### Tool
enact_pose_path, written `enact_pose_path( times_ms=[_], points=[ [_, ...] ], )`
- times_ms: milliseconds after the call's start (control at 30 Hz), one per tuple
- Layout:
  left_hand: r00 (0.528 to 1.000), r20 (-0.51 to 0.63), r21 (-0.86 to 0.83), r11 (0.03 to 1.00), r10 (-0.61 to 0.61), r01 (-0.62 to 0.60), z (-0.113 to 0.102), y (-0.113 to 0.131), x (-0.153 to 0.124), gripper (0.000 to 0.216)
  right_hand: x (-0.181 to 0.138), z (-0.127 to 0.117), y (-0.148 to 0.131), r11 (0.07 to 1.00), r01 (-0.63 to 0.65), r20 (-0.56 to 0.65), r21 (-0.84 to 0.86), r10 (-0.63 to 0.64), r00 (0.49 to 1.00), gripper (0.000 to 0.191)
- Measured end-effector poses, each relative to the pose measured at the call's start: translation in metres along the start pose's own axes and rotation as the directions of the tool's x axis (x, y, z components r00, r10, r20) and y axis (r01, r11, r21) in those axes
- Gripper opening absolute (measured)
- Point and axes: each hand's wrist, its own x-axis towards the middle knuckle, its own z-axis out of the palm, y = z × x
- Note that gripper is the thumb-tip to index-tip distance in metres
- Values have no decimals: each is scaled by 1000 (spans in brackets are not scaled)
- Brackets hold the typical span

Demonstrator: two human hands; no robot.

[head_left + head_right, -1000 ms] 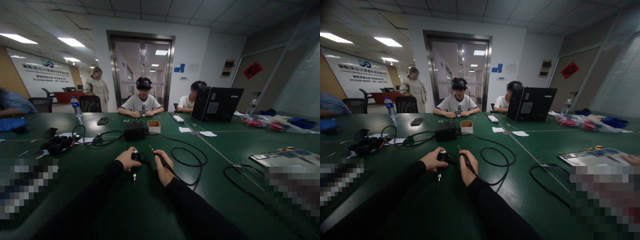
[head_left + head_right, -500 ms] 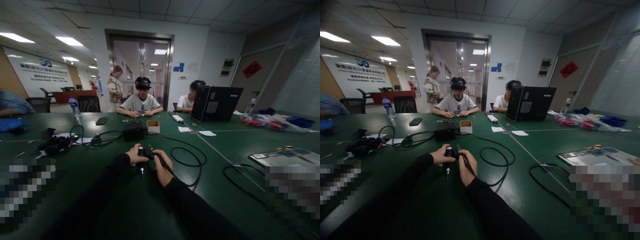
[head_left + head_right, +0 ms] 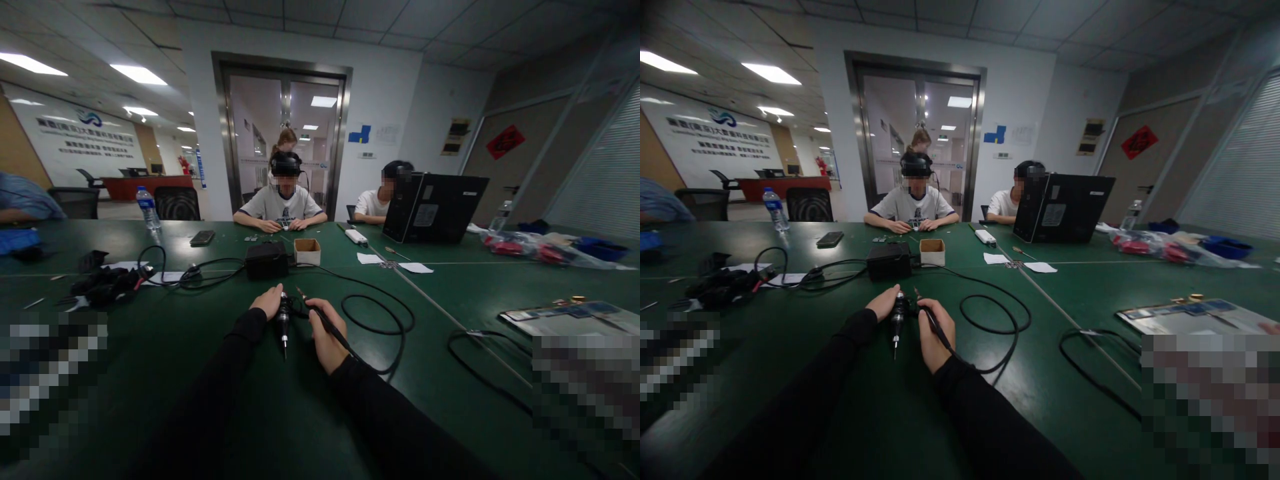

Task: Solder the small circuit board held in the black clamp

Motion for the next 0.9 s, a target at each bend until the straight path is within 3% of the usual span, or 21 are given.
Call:
enact_pose_path(
  times_ms=[100,200,367,600,900],
  points=[
    [994,20,42,994,-103,102,-3,2,-9,40,0,0,1,1000,7,0,-9,-7,1000,22],
    [993,-18,11,994,-113,113,-4,3,-13,33,0,0,0,1000,10,6,-19,-10,1000,22],
    [994,-81,-147,987,-71,59,-2,-6,-12,19,0,0,1,997,67,56,-48,-64,996,22],
    [994,-111,-279,959,11,-42,3,-19,-7,20,3,1,8,982,167,141,-84,-154,978,23],
    [989,-136,-324,940,63,-104,2,-15,-11,19,6,3,4,971,213,210,-112,-186,960,24]
  ],
)
